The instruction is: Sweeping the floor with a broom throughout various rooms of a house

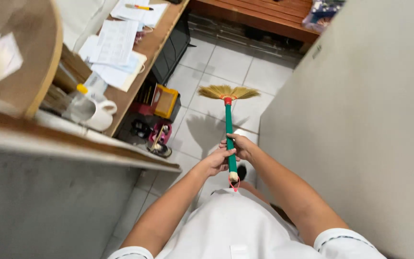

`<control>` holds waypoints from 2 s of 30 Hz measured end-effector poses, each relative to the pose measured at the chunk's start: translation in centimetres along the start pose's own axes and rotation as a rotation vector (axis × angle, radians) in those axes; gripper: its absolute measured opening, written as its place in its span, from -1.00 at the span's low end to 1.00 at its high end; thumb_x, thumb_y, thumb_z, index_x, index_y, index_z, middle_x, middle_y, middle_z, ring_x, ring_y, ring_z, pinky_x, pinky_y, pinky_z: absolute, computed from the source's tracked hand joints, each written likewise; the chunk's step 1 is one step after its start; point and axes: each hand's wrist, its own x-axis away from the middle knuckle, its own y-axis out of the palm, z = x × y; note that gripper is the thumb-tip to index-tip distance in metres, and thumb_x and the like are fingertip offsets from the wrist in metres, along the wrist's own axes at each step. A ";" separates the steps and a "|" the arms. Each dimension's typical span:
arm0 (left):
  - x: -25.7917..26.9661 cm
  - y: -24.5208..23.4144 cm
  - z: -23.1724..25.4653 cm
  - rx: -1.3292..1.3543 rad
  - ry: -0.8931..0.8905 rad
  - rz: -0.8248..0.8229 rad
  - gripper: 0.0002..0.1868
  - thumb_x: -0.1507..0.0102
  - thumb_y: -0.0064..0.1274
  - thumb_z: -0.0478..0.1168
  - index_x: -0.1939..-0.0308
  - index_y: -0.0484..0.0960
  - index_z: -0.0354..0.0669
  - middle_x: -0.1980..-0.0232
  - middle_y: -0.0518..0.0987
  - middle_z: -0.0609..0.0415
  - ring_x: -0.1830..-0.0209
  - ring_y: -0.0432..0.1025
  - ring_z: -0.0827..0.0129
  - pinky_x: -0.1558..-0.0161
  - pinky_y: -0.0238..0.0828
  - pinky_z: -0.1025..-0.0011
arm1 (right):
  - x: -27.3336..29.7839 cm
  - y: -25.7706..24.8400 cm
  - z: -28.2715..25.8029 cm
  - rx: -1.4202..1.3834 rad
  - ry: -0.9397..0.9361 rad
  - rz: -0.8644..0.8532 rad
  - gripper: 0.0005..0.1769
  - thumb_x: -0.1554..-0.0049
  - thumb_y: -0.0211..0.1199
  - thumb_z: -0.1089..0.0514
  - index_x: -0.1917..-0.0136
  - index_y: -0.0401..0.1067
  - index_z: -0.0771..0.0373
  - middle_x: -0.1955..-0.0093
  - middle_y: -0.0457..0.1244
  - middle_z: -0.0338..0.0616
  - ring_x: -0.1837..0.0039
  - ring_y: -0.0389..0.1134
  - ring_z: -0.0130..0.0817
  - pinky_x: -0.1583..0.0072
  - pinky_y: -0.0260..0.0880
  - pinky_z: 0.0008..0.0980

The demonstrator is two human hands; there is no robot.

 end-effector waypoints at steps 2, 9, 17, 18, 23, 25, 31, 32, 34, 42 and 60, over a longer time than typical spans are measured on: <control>-4.0 -1.5 2.2 -0.029 0.007 0.017 -0.61 -0.28 0.24 0.19 0.01 0.52 0.14 0.24 0.55 0.33 0.30 0.48 0.59 0.41 0.38 0.72 | -1.8 0.8 -3.5 -0.015 -0.035 -0.019 -0.54 -0.23 0.22 -0.12 -0.22 0.26 0.19 0.00 0.29 -0.17 0.01 0.46 -0.21 -0.03 0.57 -0.12; -16.8 -4.8 10.1 -0.245 0.066 0.094 -0.51 -0.32 0.15 0.32 -0.01 0.54 0.06 0.26 0.58 0.25 0.33 0.57 0.48 0.44 0.51 0.57 | -15.0 -1.1 -14.7 -0.010 -0.167 -0.051 -0.48 -0.25 0.28 -0.02 -0.38 0.14 -0.03 0.08 0.29 -0.17 0.10 0.47 -0.28 0.02 0.58 -0.21; -25.7 -8.4 22.3 -0.303 0.141 0.169 -0.53 -0.37 0.03 0.21 0.25 0.66 -0.13 0.52 0.63 -0.06 0.66 0.54 0.38 0.70 0.31 0.65 | -23.8 -1.2 -28.7 0.125 -0.160 0.017 -0.51 -0.26 0.23 0.01 -0.35 0.11 0.08 0.24 0.13 -0.22 0.30 0.25 -0.50 0.36 0.36 -0.60; -27.3 -9.6 23.3 -0.333 0.131 0.192 -0.55 -0.36 0.03 0.16 0.28 0.69 -0.15 0.53 0.64 -0.05 0.68 0.53 0.41 0.70 0.33 0.65 | -25.2 -1.3 -30.0 0.127 -0.119 0.024 -0.48 -0.22 0.28 0.01 -0.34 0.13 0.07 0.24 0.12 -0.21 0.31 0.21 -0.51 0.38 0.32 -0.60; -35.7 -16.5 30.0 -0.300 0.308 0.334 -0.74 -0.31 0.02 -0.11 0.34 0.71 -0.16 0.64 0.54 -0.09 0.78 0.44 0.37 0.73 0.29 0.58 | -30.8 -0.5 -34.5 -0.016 -0.008 0.026 -0.51 -0.14 0.28 0.16 -0.26 0.15 -0.02 0.25 0.06 -0.25 0.34 0.16 -0.54 0.40 0.27 -0.61; -35.9 -18.0 34.8 -0.263 0.318 0.353 -0.71 -0.33 -0.01 -0.12 0.34 0.69 -0.22 0.68 0.48 -0.09 0.80 0.39 0.39 0.71 0.27 0.59 | -32.3 1.2 -36.4 -0.097 0.017 0.030 -0.56 -0.11 0.26 0.22 -0.20 0.17 -0.02 0.26 0.05 -0.25 0.35 0.14 -0.56 0.39 0.23 -0.64; -40.4 -23.1 41.2 -0.452 0.293 0.324 -0.72 -0.33 0.02 -0.10 0.28 0.73 -0.18 0.61 0.56 -0.07 0.73 0.45 0.38 0.62 0.35 0.52 | -29.9 6.9 -43.2 -0.177 0.059 0.017 -0.38 -0.13 0.33 0.05 -0.38 0.13 0.02 0.21 0.17 -0.17 0.29 0.25 -0.55 0.30 0.36 -0.64; -40.6 -23.6 42.1 -0.459 0.276 0.325 -0.72 -0.34 0.00 -0.10 0.27 0.72 -0.20 0.61 0.55 -0.06 0.71 0.44 0.37 0.59 0.34 0.51 | -31.5 6.2 -42.8 -0.094 0.075 0.043 -0.48 -0.19 0.30 -0.01 -0.32 0.15 0.02 0.25 0.16 -0.20 0.33 0.19 -0.60 0.33 0.34 -0.66; -42.3 -24.2 43.4 -0.468 0.264 0.319 -0.71 -0.34 -0.02 -0.11 0.25 0.71 -0.23 0.61 0.53 -0.06 0.69 0.43 0.37 0.56 0.33 0.51 | -34.4 5.0 -43.2 -0.012 0.085 0.075 -0.57 -0.24 0.27 -0.06 -0.27 0.17 0.01 0.29 0.15 -0.23 0.38 0.13 -0.65 0.36 0.32 -0.68; -48.4 -25.8 45.3 -0.611 0.213 0.346 -0.71 -0.37 -0.04 -0.13 0.18 0.71 -0.26 0.55 0.58 -0.12 0.52 0.50 0.20 0.37 0.46 0.29 | -41.2 5.0 -44.8 0.024 0.020 0.052 -0.50 -0.24 0.12 0.10 -0.41 0.11 0.12 0.29 0.02 -0.27 0.41 0.09 -0.61 0.48 0.15 -0.71; -61.5 -33.7 53.2 -1.560 0.293 0.421 -0.59 -0.45 -0.28 0.04 -0.30 0.51 0.15 -0.20 0.51 0.05 -0.30 0.37 0.14 -0.27 0.36 0.10 | -58.0 6.5 -55.2 -0.007 -0.030 0.061 -0.69 -0.23 0.16 0.08 -0.21 0.25 0.16 0.34 0.15 -0.15 0.43 0.14 -0.58 0.47 0.15 -0.65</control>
